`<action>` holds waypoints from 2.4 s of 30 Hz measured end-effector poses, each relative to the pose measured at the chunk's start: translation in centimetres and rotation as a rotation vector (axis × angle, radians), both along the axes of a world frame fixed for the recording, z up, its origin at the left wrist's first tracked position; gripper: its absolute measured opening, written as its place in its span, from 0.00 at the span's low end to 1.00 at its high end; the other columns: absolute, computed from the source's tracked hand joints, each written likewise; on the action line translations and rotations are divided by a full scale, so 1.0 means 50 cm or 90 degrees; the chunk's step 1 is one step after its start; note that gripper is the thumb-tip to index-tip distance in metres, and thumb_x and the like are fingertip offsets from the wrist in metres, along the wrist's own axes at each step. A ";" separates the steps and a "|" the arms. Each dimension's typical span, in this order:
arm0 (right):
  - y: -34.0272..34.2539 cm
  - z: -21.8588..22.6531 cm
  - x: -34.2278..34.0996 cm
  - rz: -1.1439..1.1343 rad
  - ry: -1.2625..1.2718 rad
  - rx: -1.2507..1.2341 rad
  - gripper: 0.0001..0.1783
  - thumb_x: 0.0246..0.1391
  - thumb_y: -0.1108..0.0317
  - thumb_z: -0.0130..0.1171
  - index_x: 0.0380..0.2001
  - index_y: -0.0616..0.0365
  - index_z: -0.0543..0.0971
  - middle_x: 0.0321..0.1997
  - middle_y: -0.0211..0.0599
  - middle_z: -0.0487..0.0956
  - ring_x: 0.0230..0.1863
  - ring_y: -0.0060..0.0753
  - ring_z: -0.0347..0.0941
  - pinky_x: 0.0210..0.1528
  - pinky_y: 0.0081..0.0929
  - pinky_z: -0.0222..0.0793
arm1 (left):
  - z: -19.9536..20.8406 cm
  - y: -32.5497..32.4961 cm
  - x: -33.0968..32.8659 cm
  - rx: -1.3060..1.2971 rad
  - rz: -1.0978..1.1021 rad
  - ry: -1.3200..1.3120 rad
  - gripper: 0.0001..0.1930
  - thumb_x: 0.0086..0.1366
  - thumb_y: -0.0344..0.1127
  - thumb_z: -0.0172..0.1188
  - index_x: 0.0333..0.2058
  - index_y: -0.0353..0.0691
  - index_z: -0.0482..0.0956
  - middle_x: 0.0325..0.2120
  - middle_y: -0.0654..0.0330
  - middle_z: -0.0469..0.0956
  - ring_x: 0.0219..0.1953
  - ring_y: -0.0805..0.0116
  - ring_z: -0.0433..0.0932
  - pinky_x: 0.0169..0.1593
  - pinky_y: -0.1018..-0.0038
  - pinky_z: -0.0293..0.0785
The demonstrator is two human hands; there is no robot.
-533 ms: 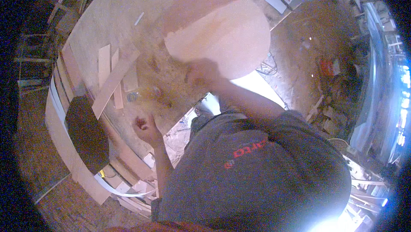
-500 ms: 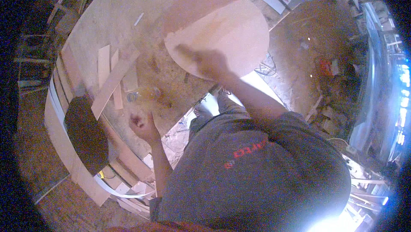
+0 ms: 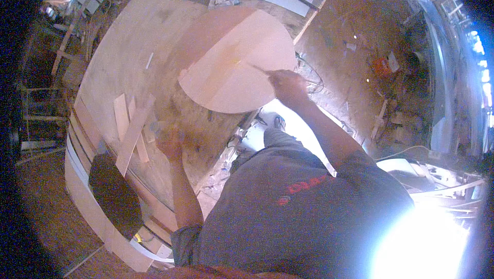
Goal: The person applies a liquid finish to a dark rectangular board and a light circular board using a sponge. They pour the finish from a bottle onto each board and spread it evenly across the surface.
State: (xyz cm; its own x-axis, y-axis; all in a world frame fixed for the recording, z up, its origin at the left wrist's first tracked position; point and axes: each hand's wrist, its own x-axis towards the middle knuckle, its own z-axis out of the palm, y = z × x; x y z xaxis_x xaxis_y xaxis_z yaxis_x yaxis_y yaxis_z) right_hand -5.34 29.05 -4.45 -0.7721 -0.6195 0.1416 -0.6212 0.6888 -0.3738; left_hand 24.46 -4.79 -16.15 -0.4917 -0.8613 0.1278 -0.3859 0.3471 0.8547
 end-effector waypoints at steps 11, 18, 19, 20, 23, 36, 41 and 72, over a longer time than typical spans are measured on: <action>0.285 0.012 -0.235 -0.254 -0.081 -0.169 0.21 0.63 0.51 0.59 0.44 0.58 0.84 0.40 0.57 0.83 0.45 0.63 0.81 0.44 0.51 0.75 | 0.475 0.079 -0.421 -0.326 -0.298 -0.735 0.22 0.51 0.40 0.69 0.46 0.42 0.82 0.42 0.48 0.85 0.47 0.49 0.84 0.49 0.55 0.79; 0.410 -0.027 -0.320 -0.218 -0.086 -0.306 0.20 0.64 0.56 0.61 0.44 0.64 0.83 0.39 0.58 0.84 0.44 0.63 0.81 0.44 0.48 0.75 | 0.533 0.183 -0.687 -0.497 -0.399 -1.031 0.15 0.54 0.36 0.68 0.42 0.47 0.87 0.44 0.57 0.86 0.47 0.60 0.86 0.50 0.63 0.80; 0.426 -0.031 -0.328 -0.225 -0.092 -0.284 0.20 0.65 0.56 0.61 0.44 0.65 0.83 0.40 0.58 0.84 0.45 0.63 0.82 0.45 0.47 0.76 | 0.536 0.194 -0.709 -0.514 -0.403 -1.053 0.15 0.54 0.36 0.69 0.43 0.47 0.87 0.43 0.58 0.87 0.47 0.61 0.86 0.50 0.63 0.80; 0.445 -0.035 -0.339 -0.234 -0.094 -0.259 0.20 0.65 0.56 0.61 0.44 0.66 0.83 0.40 0.59 0.84 0.45 0.63 0.82 0.45 0.47 0.76 | 0.534 0.207 -0.731 -0.531 -0.408 -1.071 0.15 0.55 0.36 0.69 0.43 0.48 0.87 0.43 0.59 0.87 0.48 0.62 0.86 0.50 0.64 0.80; 0.485 -0.035 -0.358 -0.268 -0.130 -0.251 0.21 0.65 0.56 0.61 0.45 0.67 0.83 0.41 0.60 0.84 0.47 0.63 0.82 0.46 0.45 0.76 | 0.528 0.236 -0.780 -0.553 -0.404 -1.120 0.16 0.56 0.36 0.70 0.45 0.48 0.87 0.44 0.60 0.87 0.49 0.63 0.86 0.51 0.64 0.80; 0.535 -0.107 -0.429 -0.280 -0.156 -0.257 0.20 0.64 0.57 0.61 0.44 0.65 0.83 0.40 0.60 0.83 0.46 0.62 0.82 0.44 0.45 0.76 | 0.520 0.247 -0.829 -0.503 -0.404 -1.174 0.16 0.62 0.37 0.67 0.49 0.48 0.85 0.47 0.60 0.86 0.51 0.63 0.85 0.51 0.65 0.81; 0.501 -0.066 -0.439 -0.242 -0.219 -0.266 0.19 0.64 0.56 0.61 0.45 0.64 0.83 0.38 0.58 0.84 0.44 0.58 0.83 0.43 0.43 0.75 | 0.508 0.228 -0.806 -0.492 -0.381 -1.136 0.23 0.51 0.38 0.76 0.47 0.45 0.85 0.45 0.57 0.86 0.49 0.58 0.85 0.51 0.62 0.81; 0.401 -0.078 -0.407 -0.188 -0.734 -0.736 0.18 0.61 0.62 0.67 0.48 0.64 0.80 0.43 0.34 0.84 0.42 0.31 0.83 0.43 0.31 0.79 | 0.327 0.112 -0.595 -0.220 -0.334 -0.653 0.25 0.48 0.39 0.75 0.46 0.38 0.83 0.40 0.48 0.86 0.46 0.50 0.85 0.48 0.57 0.81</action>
State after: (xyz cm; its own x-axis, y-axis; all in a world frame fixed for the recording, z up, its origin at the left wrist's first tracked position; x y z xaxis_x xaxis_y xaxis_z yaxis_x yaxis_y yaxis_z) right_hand -25.68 49.12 -8.36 -0.8550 -0.4230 -0.3000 0.4202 -0.2261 -0.8788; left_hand -5.28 0.80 0.20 -0.7800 -0.5230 -0.3437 -0.5749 0.8157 0.0635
